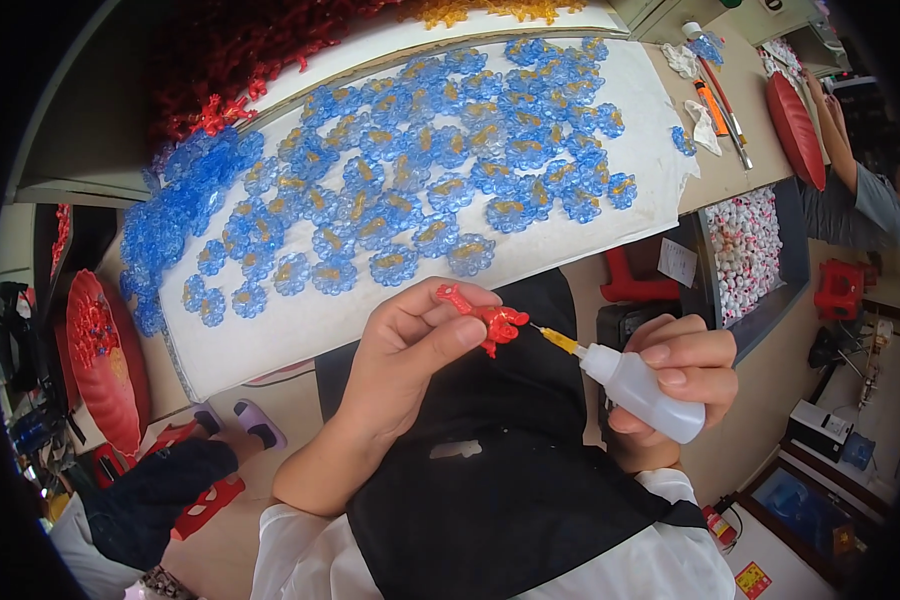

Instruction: The person assembles toys by applying glue from a bottle onto plastic parts, attaching bases and figurine pieces together by hand, and placing the assembled toys onto a tray.

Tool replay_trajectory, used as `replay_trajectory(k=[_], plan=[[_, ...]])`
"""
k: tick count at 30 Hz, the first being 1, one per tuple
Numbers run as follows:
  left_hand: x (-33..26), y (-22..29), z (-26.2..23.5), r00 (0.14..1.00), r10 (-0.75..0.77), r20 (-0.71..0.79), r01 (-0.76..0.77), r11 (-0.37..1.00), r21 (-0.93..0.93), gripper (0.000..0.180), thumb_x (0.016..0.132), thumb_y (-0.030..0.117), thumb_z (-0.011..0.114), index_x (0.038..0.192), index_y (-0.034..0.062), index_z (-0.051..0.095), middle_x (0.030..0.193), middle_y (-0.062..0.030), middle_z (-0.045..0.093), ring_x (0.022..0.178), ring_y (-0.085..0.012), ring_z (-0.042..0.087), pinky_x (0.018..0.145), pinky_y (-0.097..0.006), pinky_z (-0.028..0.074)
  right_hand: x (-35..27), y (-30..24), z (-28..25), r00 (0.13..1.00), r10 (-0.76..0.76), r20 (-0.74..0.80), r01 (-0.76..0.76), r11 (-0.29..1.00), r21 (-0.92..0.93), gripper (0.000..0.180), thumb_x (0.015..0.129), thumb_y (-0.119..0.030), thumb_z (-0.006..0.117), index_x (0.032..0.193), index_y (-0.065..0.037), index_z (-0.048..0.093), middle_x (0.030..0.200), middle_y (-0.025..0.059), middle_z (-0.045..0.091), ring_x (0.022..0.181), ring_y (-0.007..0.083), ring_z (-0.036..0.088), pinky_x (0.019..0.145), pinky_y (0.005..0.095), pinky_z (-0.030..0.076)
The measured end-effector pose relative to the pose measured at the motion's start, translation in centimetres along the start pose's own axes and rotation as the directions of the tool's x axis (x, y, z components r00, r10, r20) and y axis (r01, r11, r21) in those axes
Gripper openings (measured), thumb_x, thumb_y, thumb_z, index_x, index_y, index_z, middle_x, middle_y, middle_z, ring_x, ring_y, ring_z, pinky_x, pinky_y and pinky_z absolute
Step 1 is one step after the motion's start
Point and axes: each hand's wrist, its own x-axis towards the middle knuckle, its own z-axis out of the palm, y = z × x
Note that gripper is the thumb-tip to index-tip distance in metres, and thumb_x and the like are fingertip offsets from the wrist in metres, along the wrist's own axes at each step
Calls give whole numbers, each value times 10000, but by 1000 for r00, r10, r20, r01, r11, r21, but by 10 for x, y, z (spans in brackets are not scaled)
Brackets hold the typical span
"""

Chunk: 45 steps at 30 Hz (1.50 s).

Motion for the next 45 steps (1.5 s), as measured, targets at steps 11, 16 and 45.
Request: replay_trajectory(k=[11,16,45], plan=[[-1,-3,-5,1000,-18,11,19,996,-90,208,800,65,559,995,-6,543,896,-59,600,839,-97,556,796,-223,410,-2,1,3,998,-6,63,10,998,-59,408,660,-286,733,924,-81,500,851,65,482,649,150,496,508,238,435],[2,-3,-1,999,-7,35,11,993,-114,208,798,62,557,993,-9,540,898,-64,597,828,-97,555,781,-214,409,1,2,-1,995,-16,95,22,998,-59,401,647,-236,748,916,-73,499,860,81,490,646,169,507,516,244,443],[10,8,-13,984,132,-121,-141,987,-76,198,774,91,581,944,0,536,862,-71,592,776,-135,556,729,-252,407,3,92,-69,900,181,396,186,663,-725,496,543,29,609,1025,-88,595,855,68,546,691,209,569,565,285,464]])
